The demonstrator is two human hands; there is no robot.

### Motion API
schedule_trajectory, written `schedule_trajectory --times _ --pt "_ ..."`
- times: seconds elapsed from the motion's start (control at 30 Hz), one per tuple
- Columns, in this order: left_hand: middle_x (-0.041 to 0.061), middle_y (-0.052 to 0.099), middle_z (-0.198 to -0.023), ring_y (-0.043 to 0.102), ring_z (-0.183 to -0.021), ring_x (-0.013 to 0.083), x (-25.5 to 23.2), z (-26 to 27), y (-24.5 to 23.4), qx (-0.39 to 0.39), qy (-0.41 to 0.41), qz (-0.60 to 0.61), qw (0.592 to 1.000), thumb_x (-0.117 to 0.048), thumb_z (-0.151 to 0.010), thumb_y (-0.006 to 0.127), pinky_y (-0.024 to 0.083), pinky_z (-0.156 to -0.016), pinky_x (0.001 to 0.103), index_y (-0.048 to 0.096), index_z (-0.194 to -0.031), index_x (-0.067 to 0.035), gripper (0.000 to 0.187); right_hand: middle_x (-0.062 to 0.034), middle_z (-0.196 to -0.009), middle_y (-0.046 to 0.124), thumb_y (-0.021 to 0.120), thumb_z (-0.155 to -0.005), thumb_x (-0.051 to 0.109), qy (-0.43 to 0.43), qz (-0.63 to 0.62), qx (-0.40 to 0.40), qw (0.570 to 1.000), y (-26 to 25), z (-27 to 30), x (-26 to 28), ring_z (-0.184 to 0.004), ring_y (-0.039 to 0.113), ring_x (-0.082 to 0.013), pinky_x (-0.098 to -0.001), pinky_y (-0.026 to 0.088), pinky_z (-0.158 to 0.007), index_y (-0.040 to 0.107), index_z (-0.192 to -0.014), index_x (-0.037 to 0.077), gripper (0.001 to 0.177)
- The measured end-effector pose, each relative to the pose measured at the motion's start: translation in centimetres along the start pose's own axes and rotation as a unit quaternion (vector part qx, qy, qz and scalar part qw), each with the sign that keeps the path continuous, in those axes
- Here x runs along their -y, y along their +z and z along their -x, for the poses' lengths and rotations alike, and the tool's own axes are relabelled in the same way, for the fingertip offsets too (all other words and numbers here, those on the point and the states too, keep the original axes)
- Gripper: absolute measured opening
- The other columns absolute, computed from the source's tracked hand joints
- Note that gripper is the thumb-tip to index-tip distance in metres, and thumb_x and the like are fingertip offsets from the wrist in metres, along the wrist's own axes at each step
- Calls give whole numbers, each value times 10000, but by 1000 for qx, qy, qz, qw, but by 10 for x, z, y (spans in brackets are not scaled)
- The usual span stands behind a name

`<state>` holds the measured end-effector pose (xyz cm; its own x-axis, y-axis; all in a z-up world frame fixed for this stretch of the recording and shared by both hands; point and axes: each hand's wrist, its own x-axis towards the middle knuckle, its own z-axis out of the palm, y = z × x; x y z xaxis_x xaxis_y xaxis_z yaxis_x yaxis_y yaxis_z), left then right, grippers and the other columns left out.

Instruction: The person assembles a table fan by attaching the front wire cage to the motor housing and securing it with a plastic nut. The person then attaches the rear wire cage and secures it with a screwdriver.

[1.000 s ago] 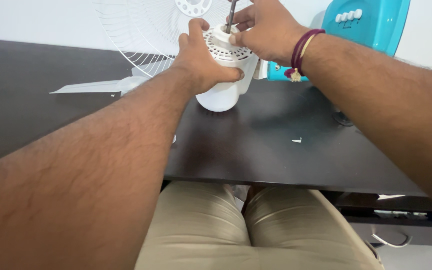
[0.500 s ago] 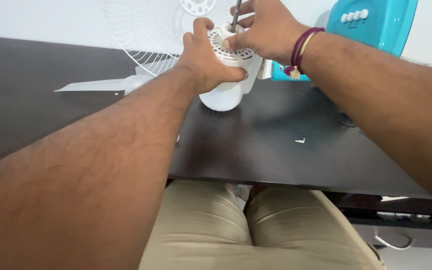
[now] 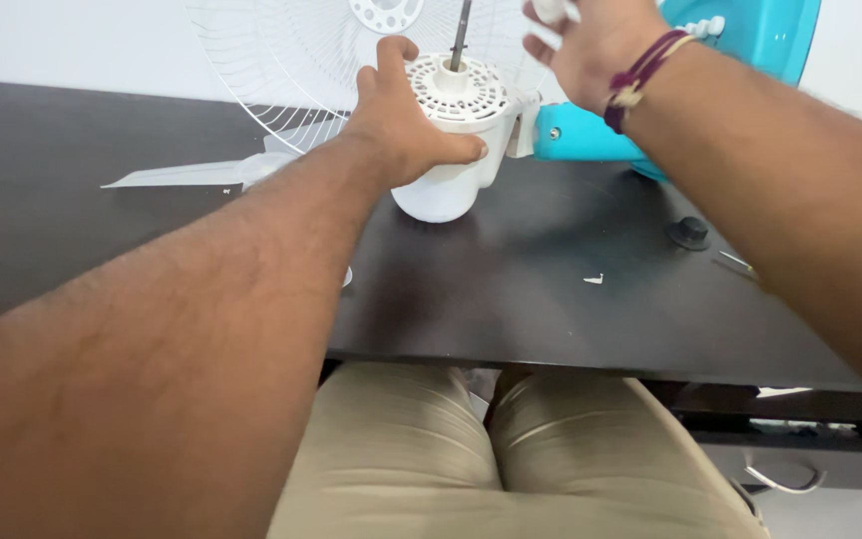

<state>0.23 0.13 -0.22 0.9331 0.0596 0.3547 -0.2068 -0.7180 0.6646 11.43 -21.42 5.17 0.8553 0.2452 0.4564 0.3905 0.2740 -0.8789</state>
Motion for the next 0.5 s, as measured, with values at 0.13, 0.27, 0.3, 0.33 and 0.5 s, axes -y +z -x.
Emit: schedule_trajectory --times 0.13,0.27,0.3,0.33,0.5 --pt "211 342 -1414 498 -1309 375 0 -1 1 1 3 1 1000 -448 -578 967 516 -1052 433 155 -1497 -168 1257 -186 -963 611 496 -904 399 223 -235 -220 920 -19 6 2 -883 592 -308 -495 552 -787 573 -1003 7 412" --pt "234 331 -1418 477 -1315 403 1 0 2 -6 18 3 1000 -458 -594 978 503 -1063 441 128 -1518 -169 1288 -182 -1062 621 622 -968 214 266 -223 -235 908 -24 18 0 -963 635 -291 -414 608 -820 573 -1105 -17 273" --pt "235 335 -1417 482 -1316 400 2 0 2 -6 22 6 1000 -465 -593 979 506 -1062 442 128 -1521 -168 1293 -173 -1074 623 640 -958 182 267 -214 -224 913 -25 21 0 -971 647 -285 -399 624 -823 575 -1107 -23 261" --pt "237 339 -1417 488 -1316 396 4 0 2 -5 26 8 1000 -473 -592 979 510 -1060 443 129 -1523 -166 1298 -163 -1085 624 657 -948 150 268 -205 -212 917 -25 23 0 -980 659 -279 -384 639 -825 576 -1108 -28 253" --pt "248 358 -1401 484 -1327 387 16 -3 7 -26 76 67 995 -585 -606 966 496 -1067 449 174 -1516 -144 1285 -134 -1144 550 684 -925 62 235 -92 -243 937 -20 26 3 -991 653 -259 -305 636 -837 515 -1127 -27 278"
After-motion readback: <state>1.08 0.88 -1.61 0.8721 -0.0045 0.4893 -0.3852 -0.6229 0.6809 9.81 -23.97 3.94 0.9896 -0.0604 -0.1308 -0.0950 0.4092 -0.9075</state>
